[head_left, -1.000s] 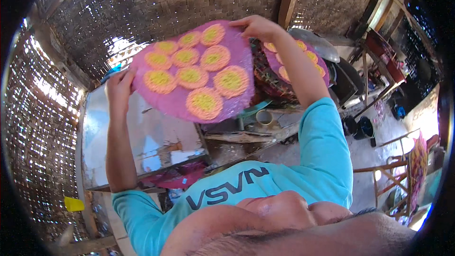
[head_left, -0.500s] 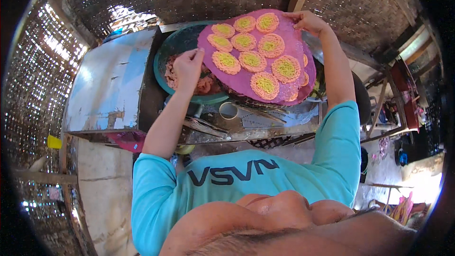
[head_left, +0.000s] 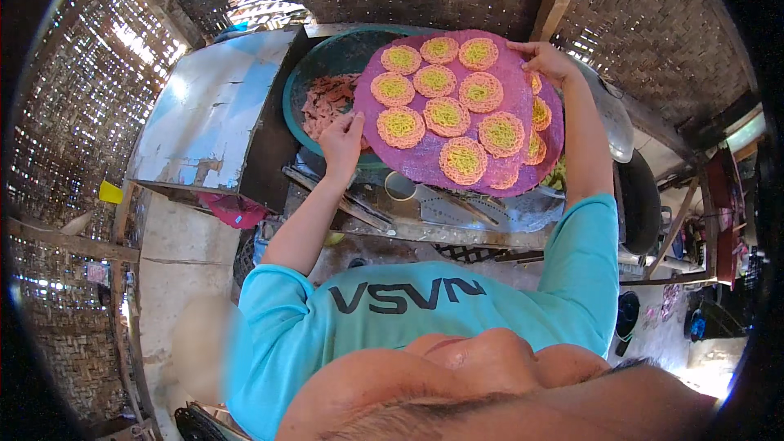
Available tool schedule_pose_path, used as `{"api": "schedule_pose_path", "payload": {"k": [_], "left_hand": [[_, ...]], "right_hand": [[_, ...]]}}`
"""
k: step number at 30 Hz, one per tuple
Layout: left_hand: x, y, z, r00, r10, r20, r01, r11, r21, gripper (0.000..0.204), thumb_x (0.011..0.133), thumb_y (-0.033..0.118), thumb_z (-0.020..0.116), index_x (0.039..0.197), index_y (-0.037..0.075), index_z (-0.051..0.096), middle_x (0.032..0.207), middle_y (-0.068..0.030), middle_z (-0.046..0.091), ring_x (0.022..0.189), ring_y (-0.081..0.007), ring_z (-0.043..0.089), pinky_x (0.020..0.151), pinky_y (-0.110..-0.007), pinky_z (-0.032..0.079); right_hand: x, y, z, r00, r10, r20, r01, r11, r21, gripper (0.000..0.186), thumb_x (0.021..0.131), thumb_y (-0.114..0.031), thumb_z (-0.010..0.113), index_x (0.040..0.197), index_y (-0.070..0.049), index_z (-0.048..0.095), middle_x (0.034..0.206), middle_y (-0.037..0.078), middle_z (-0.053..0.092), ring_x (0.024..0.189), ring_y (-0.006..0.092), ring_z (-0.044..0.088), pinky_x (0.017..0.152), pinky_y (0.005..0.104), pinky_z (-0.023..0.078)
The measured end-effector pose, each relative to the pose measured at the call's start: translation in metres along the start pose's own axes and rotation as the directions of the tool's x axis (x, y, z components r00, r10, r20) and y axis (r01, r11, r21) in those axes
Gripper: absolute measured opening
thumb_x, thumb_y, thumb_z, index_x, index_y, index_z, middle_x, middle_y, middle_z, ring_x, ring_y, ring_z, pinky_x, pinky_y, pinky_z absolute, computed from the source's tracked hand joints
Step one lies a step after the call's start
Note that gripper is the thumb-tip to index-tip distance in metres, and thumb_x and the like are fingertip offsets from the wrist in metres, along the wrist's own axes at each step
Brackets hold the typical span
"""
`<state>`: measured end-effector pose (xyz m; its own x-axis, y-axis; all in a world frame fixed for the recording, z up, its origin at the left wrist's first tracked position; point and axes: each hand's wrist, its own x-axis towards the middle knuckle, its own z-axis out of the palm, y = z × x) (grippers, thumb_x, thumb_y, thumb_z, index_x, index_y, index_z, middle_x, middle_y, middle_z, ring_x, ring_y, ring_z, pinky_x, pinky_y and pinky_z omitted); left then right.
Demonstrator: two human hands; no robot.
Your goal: The person picks up a circular tray with small yellow and pink crackers on it, places it into a large pot for steaming, then removes a grid and a cloth before using a tool to shape and place more pink crackers onto another tray.
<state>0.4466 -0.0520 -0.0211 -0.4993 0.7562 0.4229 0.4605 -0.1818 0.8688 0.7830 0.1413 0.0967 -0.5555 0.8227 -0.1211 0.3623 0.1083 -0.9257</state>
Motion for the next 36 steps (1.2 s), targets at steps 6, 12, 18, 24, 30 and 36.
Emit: {"api": "schedule_pose_path", "payload": {"k": [6, 12, 18, 24, 30, 36], "left_hand": [[-0.008, -0.004, -0.001, 0.960, -0.239, 0.146, 0.270, 0.930, -0.249, 0.022, 0.078, 0.017, 0.056, 0.070, -0.003, 0.061, 0.054, -0.0003, 0.053, 0.044, -0.0051, 0.043, 0.041, -0.021, 0.031], [-0.010, 0.014, -0.003, 0.942, -0.301, 0.148, 0.331, 0.902, -0.276, 0.019, 0.078, 0.017, 0.056, 0.079, -0.002, 0.062, 0.054, -0.0009, 0.054, 0.045, -0.0049, 0.045, 0.040, -0.019, 0.034], [-0.013, 0.013, -0.007, 0.891, -0.402, 0.210, 0.451, 0.831, -0.326, 0.028, 0.080, 0.028, 0.054, 0.077, 0.000, 0.061, 0.057, -0.0014, 0.054, 0.048, -0.0048, 0.047, 0.042, -0.018, 0.034], [-0.038, -0.025, -0.016, 0.639, -0.605, 0.475, 0.769, 0.479, -0.424, 0.037, 0.081, 0.044, 0.047, 0.075, 0.008, 0.045, 0.059, 0.0005, 0.044, 0.047, -0.0076, 0.040, 0.041, -0.022, 0.033], [-0.107, -0.070, 0.015, -0.078, -0.476, 0.876, 0.995, 0.023, 0.101, 0.044, 0.082, 0.046, 0.042, 0.095, 0.004, 0.045, 0.086, -0.0098, 0.053, 0.069, -0.0190, 0.049, 0.061, -0.027, 0.043], [-0.089, -0.090, 0.049, 0.013, -0.546, 0.838, 1.000, -0.009, -0.021, 0.039, 0.083, 0.037, 0.043, 0.108, 0.008, 0.041, 0.102, -0.0091, 0.049, 0.097, -0.0251, 0.044, 0.082, -0.043, 0.036]], "right_hand": [[0.011, 0.023, -0.008, 1.000, -0.020, -0.016, 0.019, 0.999, -0.037, 0.061, 0.059, 0.014, 0.047, 0.117, -0.004, 0.046, 0.109, 0.003, 0.051, 0.091, 0.0106, 0.049, 0.081, 0.0221, 0.038], [0.011, 0.006, -0.006, 1.000, 0.028, 0.007, -0.028, 1.000, 0.001, 0.058, 0.062, 0.015, 0.044, 0.117, -0.003, 0.046, 0.114, 0.004, 0.049, 0.095, 0.0117, 0.049, 0.082, 0.0223, 0.038], [0.016, 0.051, -0.017, 0.990, 0.014, -0.138, -0.026, 0.996, -0.089, 0.051, 0.065, 0.007, 0.052, 0.115, -0.002, 0.048, 0.110, 0.006, 0.053, 0.089, 0.0129, 0.053, 0.078, 0.0233, 0.041], [-0.045, 0.042, 0.009, 0.774, -0.224, -0.592, -0.068, 0.901, -0.429, 0.042, 0.074, -0.011, 0.059, 0.113, 0.000, 0.048, 0.108, 0.006, 0.054, 0.092, 0.0120, 0.052, 0.078, 0.0227, 0.040], [-0.202, 0.048, 0.116, 0.583, -0.009, -0.813, 0.196, 0.972, 0.130, 0.035, 0.077, -0.012, 0.057, 0.110, 0.000, 0.052, 0.095, 0.004, 0.058, 0.074, 0.0064, 0.050, 0.063, 0.0183, 0.039], [-0.314, 0.124, 0.256, 0.484, 0.513, -0.709, -0.034, 0.821, 0.571, 0.034, 0.075, -0.015, 0.060, 0.107, -0.003, 0.055, 0.079, -0.001, 0.056, 0.063, 0.0056, 0.046, 0.053, 0.0194, 0.036]]}}
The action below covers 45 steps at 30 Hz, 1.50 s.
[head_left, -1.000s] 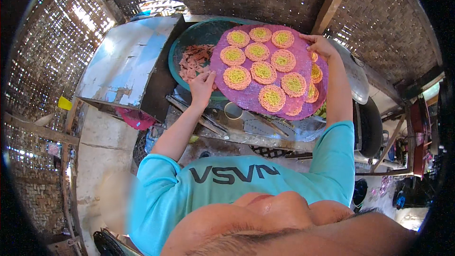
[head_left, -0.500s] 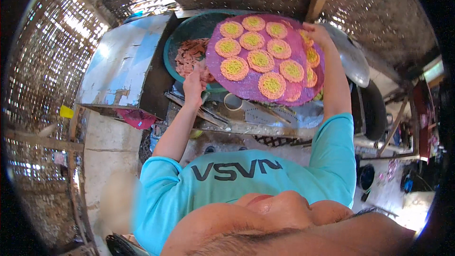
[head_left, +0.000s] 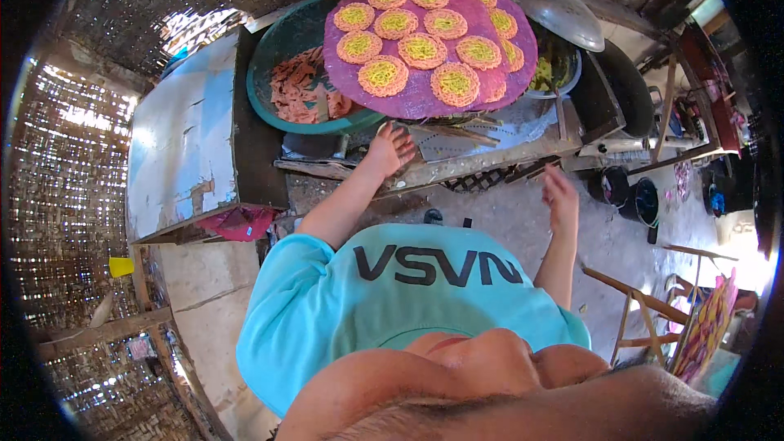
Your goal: The person picks up a circular tray with small yellow and pink crackers on it, places it into a large pot for steaming, then removes a grid and a cloth before using a tool to shape and place more pink crackers onto another tray.
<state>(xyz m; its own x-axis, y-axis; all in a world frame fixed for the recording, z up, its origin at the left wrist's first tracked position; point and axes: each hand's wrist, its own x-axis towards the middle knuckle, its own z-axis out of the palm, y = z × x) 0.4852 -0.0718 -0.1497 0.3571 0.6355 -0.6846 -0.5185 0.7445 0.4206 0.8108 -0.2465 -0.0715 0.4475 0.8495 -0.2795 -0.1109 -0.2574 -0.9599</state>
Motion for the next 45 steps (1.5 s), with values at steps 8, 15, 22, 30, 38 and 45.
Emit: {"api": "schedule_pose_path", "payload": {"k": [8, 15, 22, 30, 38, 45], "left_hand": [[-0.041, 0.022, 0.014, 1.000, 0.004, -0.001, -0.003, 0.874, 0.487, 0.016, 0.080, 0.021, 0.053, 0.091, 0.010, 0.053, 0.088, -0.0005, 0.053, 0.079, -0.0150, 0.051, 0.071, -0.037, 0.043], [-0.064, 0.117, -0.022, 0.773, 0.585, 0.246, -0.620, 0.611, 0.493, 0.014, 0.075, 0.018, 0.053, 0.074, 0.004, 0.054, 0.060, -0.0040, 0.054, 0.047, -0.0099, 0.047, 0.040, -0.022, 0.037], [0.014, 0.161, -0.015, 0.725, 0.487, 0.487, -0.025, -0.688, 0.726, 0.039, 0.067, 0.028, 0.056, 0.101, 0.007, 0.055, 0.096, -0.0147, 0.058, 0.092, -0.0304, 0.054, 0.077, -0.037, 0.044], [0.026, 0.165, 0.000, 0.783, 0.233, 0.577, -0.121, -0.853, 0.508, 0.048, 0.066, 0.024, 0.050, 0.112, 0.010, 0.047, 0.116, -0.0141, 0.047, 0.108, -0.0284, 0.044, 0.090, -0.038, 0.036], [-0.062, 0.182, 0.015, 0.583, 0.605, 0.542, 0.143, -0.734, 0.664, 0.031, 0.060, 0.032, 0.063, 0.083, 0.011, 0.061, 0.097, -0.0132, 0.053, 0.094, -0.0338, 0.046, 0.078, -0.043, 0.037], [-0.091, 0.170, 0.006, 0.021, 0.829, 0.559, 0.030, -0.559, 0.828, 0.012, 0.067, 0.024, 0.056, 0.076, 0.017, 0.058, 0.072, -0.0050, 0.058, 0.075, -0.0240, 0.053, 0.065, -0.043, 0.036]], "right_hand": [[-0.099, 0.061, -0.014, 0.959, 0.065, -0.276, -0.102, 0.987, -0.124, 0.030, 0.077, -0.016, 0.056, 0.106, -0.007, 0.056, 0.078, 0.000, 0.058, 0.059, 0.0051, 0.046, 0.052, 0.0176, 0.037], [-0.157, 0.102, -0.017, 0.905, 0.155, -0.396, -0.218, 0.968, -0.121, 0.031, 0.076, -0.016, 0.057, 0.105, -0.005, 0.056, 0.079, 0.001, 0.059, 0.060, 0.0071, 0.049, 0.051, 0.0200, 0.039], [-0.178, 0.095, 0.006, 0.900, 0.126, -0.418, -0.182, 0.978, -0.097, 0.027, 0.076, -0.015, 0.057, 0.103, -0.007, 0.057, 0.078, 0.001, 0.059, 0.059, 0.0064, 0.048, 0.049, 0.0191, 0.037], [-0.219, 0.105, 0.019, 0.803, 0.153, -0.576, -0.239, 0.968, -0.076, 0.027, 0.076, -0.016, 0.057, 0.100, -0.004, 0.058, 0.076, 0.001, 0.058, 0.060, 0.0078, 0.049, 0.051, 0.0212, 0.039], [-0.222, 0.115, 0.031, 0.783, 0.184, -0.594, -0.254, 0.966, -0.036, 0.028, 0.074, -0.017, 0.058, 0.098, -0.002, 0.059, 0.071, 0.001, 0.057, 0.059, 0.0082, 0.049, 0.051, 0.0226, 0.041], [-0.159, 0.081, 0.041, 0.899, 0.132, -0.418, -0.189, 0.977, -0.097, 0.028, 0.075, -0.016, 0.058, 0.099, -0.003, 0.059, 0.070, 0.001, 0.056, 0.059, 0.0081, 0.048, 0.050, 0.0218, 0.040]]}}
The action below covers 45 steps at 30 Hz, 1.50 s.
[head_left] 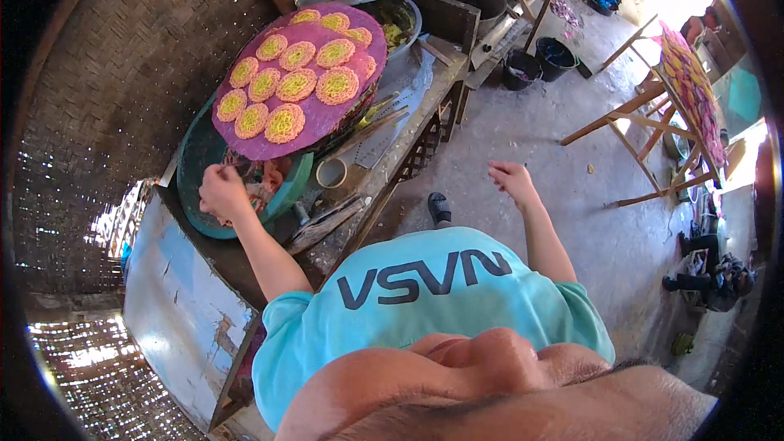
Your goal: The person picks up a circular tray with small yellow and pink crackers on it, places it into a large pot for steaming, then removes a grid and a cloth before using a tool to shape and place more pink crackers onto another tray.
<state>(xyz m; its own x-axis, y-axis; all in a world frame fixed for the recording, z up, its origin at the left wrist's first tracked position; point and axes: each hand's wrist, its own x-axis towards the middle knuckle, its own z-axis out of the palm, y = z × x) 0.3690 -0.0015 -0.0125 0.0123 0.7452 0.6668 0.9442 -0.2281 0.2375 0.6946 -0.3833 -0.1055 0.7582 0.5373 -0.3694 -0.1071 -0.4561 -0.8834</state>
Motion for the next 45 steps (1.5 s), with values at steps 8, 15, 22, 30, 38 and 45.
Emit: {"api": "schedule_pose_path", "payload": {"k": [8, 15, 22, 30, 38, 45], "left_hand": [[0.032, -0.030, -0.008, 0.925, -0.320, 0.204, 0.313, 0.339, -0.887, 0.036, 0.081, 0.021, 0.055, 0.107, -0.002, 0.049, 0.094, -0.0125, 0.057, 0.083, -0.0161, 0.054, 0.071, -0.026, 0.042], [0.052, -0.014, -0.024, 0.904, -0.152, 0.399, 0.364, -0.214, -0.906, 0.045, 0.079, 0.001, 0.044, 0.123, 0.004, 0.033, 0.123, -0.0165, 0.039, 0.110, -0.0253, 0.041, 0.092, -0.036, 0.034], [0.063, -0.010, -0.031, 0.868, -0.165, 0.469, 0.365, -0.428, -0.827, 0.044, 0.077, 0.004, 0.043, 0.121, 0.005, 0.036, 0.125, -0.0184, 0.036, 0.110, -0.0277, 0.041, 0.093, -0.040, 0.033], [0.040, 0.009, -0.053, 0.768, -0.373, 0.521, 0.305, -0.503, -0.809, 0.045, 0.078, 0.007, 0.044, 0.122, 0.003, 0.033, 0.124, -0.0264, 0.031, 0.107, -0.0293, 0.042, 0.089, -0.040, 0.035], [0.034, 0.025, -0.066, 0.752, -0.400, 0.524, 0.333, -0.455, -0.825, 0.046, 0.078, 0.010, 0.044, 0.123, 0.003, 0.032, 0.126, -0.0274, 0.029, 0.112, -0.0327, 0.037, 0.088, -0.040, 0.034], [0.054, 0.059, -0.066, 0.746, -0.406, 0.527, 0.367, -0.410, -0.835, 0.045, 0.079, 0.013, 0.045, 0.122, 0.003, 0.033, 0.126, -0.0267, 0.030, 0.110, -0.0317, 0.038, 0.088, -0.040, 0.035]], "right_hand": [[0.104, -0.080, 0.059, 0.926, -0.225, 0.303, 0.170, 0.966, 0.196, 0.025, 0.075, -0.014, 0.059, 0.097, -0.003, 0.060, 0.066, 0.000, 0.055, 0.055, 0.0069, 0.048, 0.049, 0.0212, 0.040], [0.215, -0.186, 0.099, 0.674, -0.682, 0.285, 0.728, 0.678, -0.099, 0.025, 0.075, -0.014, 0.051, 0.097, -0.005, 0.060, 0.080, 0.014, 0.061, 0.074, 0.0248, 0.059, 0.061, 0.0332, 0.045], [0.296, -0.212, 0.155, 0.621, -0.719, 0.313, 0.752, 0.434, -0.496, 0.030, 0.068, -0.012, 0.045, 0.094, -0.006, 0.061, 0.090, 0.018, 0.058, 0.086, 0.0309, 0.055, 0.074, 0.0441, 0.041], [0.396, -0.249, 0.098, 0.709, -0.684, 0.172, 0.701, 0.656, -0.281, 0.031, 0.071, -0.023, 0.058, 0.094, -0.004, 0.060, 0.090, 0.013, 0.061, 0.085, 0.0244, 0.058, 0.077, 0.0330, 0.044], [0.363, -0.234, 0.189, 0.530, -0.093, 0.843, 0.846, 0.125, -0.518, 0.027, 0.067, -0.021, 0.051, 0.083, -0.003, 0.063, 0.091, 0.018, 0.059, 0.083, 0.0290, 0.058, 0.070, 0.0385, 0.046], [0.368, -0.217, 0.206, 0.275, -0.267, 0.924, 0.907, 0.392, -0.157, 0.029, 0.059, -0.023, 0.062, 0.078, 0.000, 0.061, 0.077, 0.019, 0.060, 0.067, 0.0279, 0.058, 0.059, 0.0367, 0.045]]}}
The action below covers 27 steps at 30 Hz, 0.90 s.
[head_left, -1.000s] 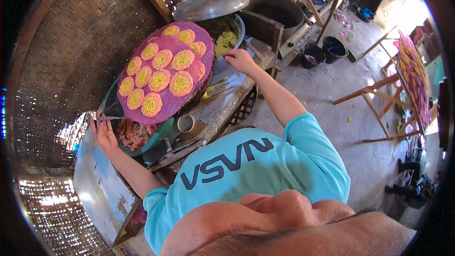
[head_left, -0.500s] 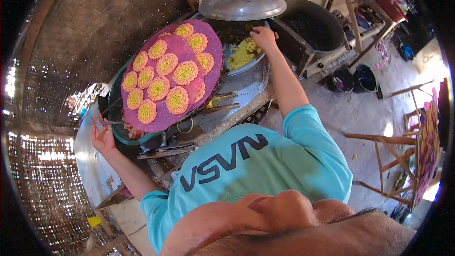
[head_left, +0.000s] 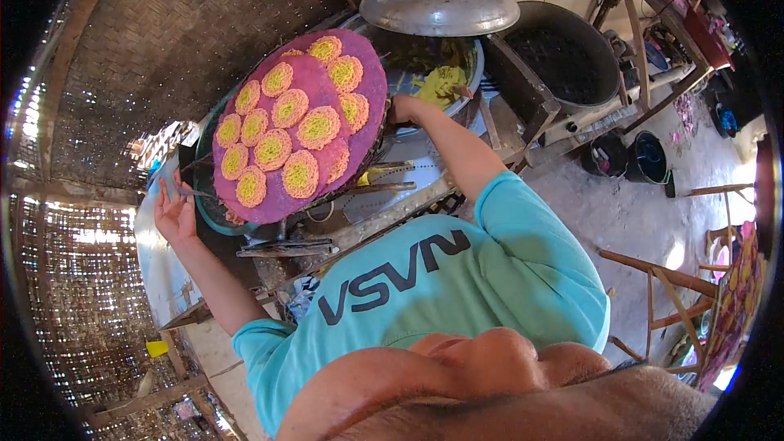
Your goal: The person picks up a circular tray with small yellow and pink crackers on it, places it into a large pot for steaming, then removes a grid and a cloth before using a tool to shape and place more pink crackers onto another tray.
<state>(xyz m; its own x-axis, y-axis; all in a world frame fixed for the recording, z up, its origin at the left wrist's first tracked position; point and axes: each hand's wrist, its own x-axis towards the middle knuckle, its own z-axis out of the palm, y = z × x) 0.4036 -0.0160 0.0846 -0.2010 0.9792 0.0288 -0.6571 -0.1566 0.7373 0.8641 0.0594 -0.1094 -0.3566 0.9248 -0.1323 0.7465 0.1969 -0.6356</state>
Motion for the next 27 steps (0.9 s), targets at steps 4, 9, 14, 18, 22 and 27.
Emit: {"api": "schedule_pose_path", "payload": {"k": [4, 9, 14, 18, 22, 27], "left_hand": [[0.000, 0.000, -0.004, 1.000, -0.003, 0.018, 0.003, 1.000, -0.014, 0.043, 0.079, 0.013, 0.045, 0.120, 0.003, 0.036, 0.125, -0.0259, 0.032, 0.108, -0.0303, 0.040, 0.088, -0.040, 0.035], [0.012, -0.001, -0.004, 0.998, -0.018, 0.054, 0.022, 0.998, -0.061, 0.041, 0.080, 0.013, 0.044, 0.118, 0.003, 0.038, 0.125, -0.0242, 0.033, 0.107, -0.0295, 0.041, 0.088, -0.040, 0.034], [0.014, 0.000, 0.001, 0.999, -0.027, 0.027, 0.029, 0.997, -0.066, 0.038, 0.079, 0.014, 0.044, 0.116, 0.003, 0.041, 0.124, -0.0221, 0.036, 0.098, -0.0269, 0.046, 0.090, -0.041, 0.033], [0.025, 0.002, -0.017, 0.996, -0.054, 0.067, 0.059, 0.996, -0.071, 0.038, 0.078, 0.015, 0.046, 0.114, 0.003, 0.042, 0.122, -0.0191, 0.039, 0.102, -0.0259, 0.045, 0.091, -0.042, 0.032], [0.032, -0.001, -0.008, 0.999, -0.032, 0.038, 0.035, 0.997, -0.069, 0.038, 0.077, 0.017, 0.047, 0.113, 0.003, 0.043, 0.120, -0.0178, 0.042, 0.105, -0.0262, 0.043, 0.091, -0.042, 0.032], [0.053, 0.001, -0.018, 0.999, -0.030, 0.033, 0.033, 0.996, -0.085, 0.038, 0.077, 0.018, 0.048, 0.112, 0.002, 0.043, 0.115, -0.0215, 0.044, 0.102, -0.0274, 0.046, 0.089, -0.040, 0.035]], "right_hand": [[-0.015, -0.007, -0.005, 0.995, 0.077, -0.061, -0.059, 0.966, 0.253, 0.024, 0.060, -0.020, 0.061, 0.074, 0.000, 0.061, 0.074, 0.018, 0.060, 0.063, 0.0267, 0.058, 0.058, 0.0359, 0.046], [0.021, 0.037, 0.015, 0.922, 0.370, -0.110, -0.185, 0.673, 0.716, 0.016, 0.068, -0.011, 0.055, 0.080, -0.002, 0.058, 0.077, 0.015, 0.059, 0.063, 0.0234, 0.055, 0.058, 0.0346, 0.046], [0.019, 0.051, 0.033, 0.854, 0.361, -0.375, 0.024, 0.692, 0.721, 0.009, 0.072, -0.001, 0.047, 0.077, -0.002, 0.054, 0.069, 0.012, 0.053, 0.057, 0.0239, 0.051, 0.052, 0.0343, 0.045], [0.016, 0.019, -0.011, 0.830, 0.552, -0.073, 0.323, -0.370, 0.871, 0.004, 0.071, 0.002, 0.047, 0.071, 0.002, 0.051, 0.063, 0.013, 0.050, 0.053, 0.0243, 0.049, 0.046, 0.0342, 0.041], [0.003, -0.017, -0.090, 0.678, 0.593, -0.435, 0.534, 0.010, 0.845, 0.005, 0.069, 0.001, 0.052, 0.073, -0.002, 0.051, 0.060, 0.008, 0.051, 0.048, 0.0185, 0.047, 0.042, 0.0281, 0.037], [0.003, -0.050, -0.175, 0.504, 0.389, -0.771, 0.664, 0.396, 0.634, 0.020, 0.062, 0.002, 0.059, 0.081, -0.001, 0.054, 0.068, 0.005, 0.053, 0.053, 0.0130, 0.048, 0.045, 0.0244, 0.037]]}}
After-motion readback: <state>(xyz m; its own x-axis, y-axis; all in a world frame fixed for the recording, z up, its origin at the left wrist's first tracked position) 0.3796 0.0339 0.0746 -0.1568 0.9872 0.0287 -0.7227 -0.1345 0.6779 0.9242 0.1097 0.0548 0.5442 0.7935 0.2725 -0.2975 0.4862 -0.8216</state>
